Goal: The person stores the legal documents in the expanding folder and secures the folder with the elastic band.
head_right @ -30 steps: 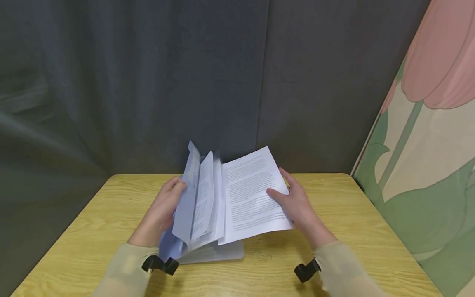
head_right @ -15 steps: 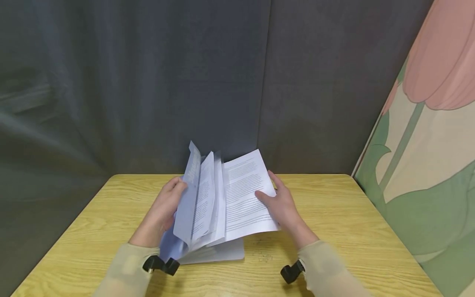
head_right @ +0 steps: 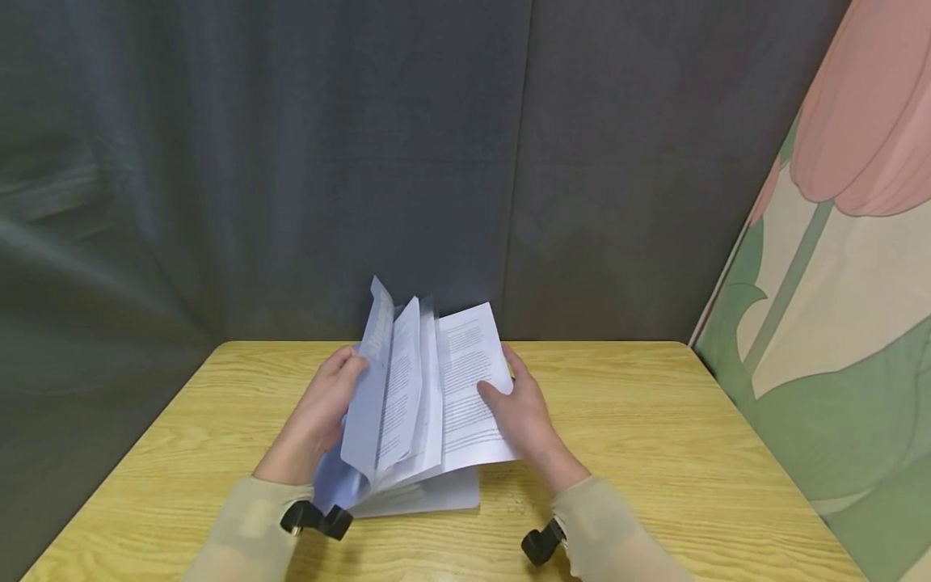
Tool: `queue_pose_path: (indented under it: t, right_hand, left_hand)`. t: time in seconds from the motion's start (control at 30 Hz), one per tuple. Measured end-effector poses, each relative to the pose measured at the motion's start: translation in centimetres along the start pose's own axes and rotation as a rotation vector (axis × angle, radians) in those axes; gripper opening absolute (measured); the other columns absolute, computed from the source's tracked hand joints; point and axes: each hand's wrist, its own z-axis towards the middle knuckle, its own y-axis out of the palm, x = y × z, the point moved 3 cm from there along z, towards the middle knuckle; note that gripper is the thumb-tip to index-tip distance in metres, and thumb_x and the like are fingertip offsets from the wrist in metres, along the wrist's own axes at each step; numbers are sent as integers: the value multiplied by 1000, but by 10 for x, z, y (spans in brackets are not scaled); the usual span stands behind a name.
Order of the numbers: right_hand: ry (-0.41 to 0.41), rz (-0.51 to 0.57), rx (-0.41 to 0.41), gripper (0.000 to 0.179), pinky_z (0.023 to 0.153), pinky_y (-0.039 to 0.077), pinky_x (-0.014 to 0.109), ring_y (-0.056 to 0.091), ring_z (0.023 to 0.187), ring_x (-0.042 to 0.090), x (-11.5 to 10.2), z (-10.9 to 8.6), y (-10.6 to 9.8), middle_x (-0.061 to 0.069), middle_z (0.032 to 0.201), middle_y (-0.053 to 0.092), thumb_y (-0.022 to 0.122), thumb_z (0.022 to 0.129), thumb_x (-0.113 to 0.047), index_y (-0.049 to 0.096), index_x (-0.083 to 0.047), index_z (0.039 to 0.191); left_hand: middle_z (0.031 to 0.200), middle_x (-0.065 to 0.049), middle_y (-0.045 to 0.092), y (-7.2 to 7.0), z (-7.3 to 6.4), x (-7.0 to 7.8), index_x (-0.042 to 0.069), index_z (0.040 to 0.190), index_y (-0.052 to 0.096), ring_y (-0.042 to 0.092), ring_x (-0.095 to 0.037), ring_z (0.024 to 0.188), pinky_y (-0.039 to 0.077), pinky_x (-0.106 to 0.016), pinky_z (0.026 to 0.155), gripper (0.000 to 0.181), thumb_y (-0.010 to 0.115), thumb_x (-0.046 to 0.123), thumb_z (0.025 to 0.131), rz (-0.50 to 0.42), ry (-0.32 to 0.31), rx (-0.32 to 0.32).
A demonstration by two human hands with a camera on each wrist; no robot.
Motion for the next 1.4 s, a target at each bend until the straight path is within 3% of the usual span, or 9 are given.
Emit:
queue_pose_path:
  t: [0.13,0.33,0.57,0.63,0.8,0.93,1.13,1.23,1.4]
  right_hand:
    - [25,-9,-2,80,93,58,44,74,107,30,1,-1,11,26,154,55,66,110,-23,21,-17,177]
    - [41,-32,-20,81,115,46,58,61,136,40,1,-5,24,27,167,44,64,110,-23,19,-14,177]
    - [8,60,-98,76,81,64,42,76,104,30,2,-10,24,28,149,61,64,110,-20,25,-9,175]
    - [-1,61,-109,73,82,64,41,76,106,27,3,-11,22,26,148,62,64,111,-23,29,-8,174]
    - [-21,55,-119,64,87,60,38,72,106,24,6,-12,17,18,135,69,61,114,-27,38,-10,171]
    - [-49,6,-105,58,72,54,31,68,87,21,9,-12,19,11,106,70,62,114,-24,45,-9,167]
    - [-97,-80,-75,57,56,40,27,49,62,16,12,-17,33,2,73,52,61,112,-19,48,-6,165]
    - [-109,-98,-64,56,58,41,28,47,62,15,12,-19,40,3,71,53,60,111,-18,49,-3,164]
    - [-121,-110,-38,55,68,56,32,68,73,15,8,-23,50,5,85,74,61,110,-18,51,1,161]
  left_hand:
    - [103,-11,45,0,1,0,8,96,47,46,-30,105,34,-43,87,16,45,17,108,-2,9,1]
    - [104,-11,46,2,1,-1,7,96,47,47,-30,105,35,-43,87,16,44,16,109,-8,12,-4]
    - [108,-12,47,4,0,0,7,98,48,47,-31,110,34,-44,90,16,44,18,109,-2,1,-5]
    - [109,-12,48,5,0,1,7,99,48,47,-32,111,34,-45,91,16,45,19,109,2,-2,-4]
    - [106,-12,45,3,1,4,7,98,48,47,-31,108,34,-44,88,16,45,18,109,17,2,-1]
    - [104,-11,43,2,1,4,8,97,47,46,-31,107,34,-44,88,15,45,18,109,19,2,3]
    - [104,-11,44,2,0,2,8,97,47,47,-31,107,35,-43,88,15,45,17,108,11,0,0]
    - [101,-10,43,2,0,1,9,96,46,46,-30,104,34,-43,86,14,45,17,108,9,-1,2]
    - [99,-9,42,2,0,1,9,95,46,45,-29,99,35,-41,82,14,45,17,107,8,3,-1]
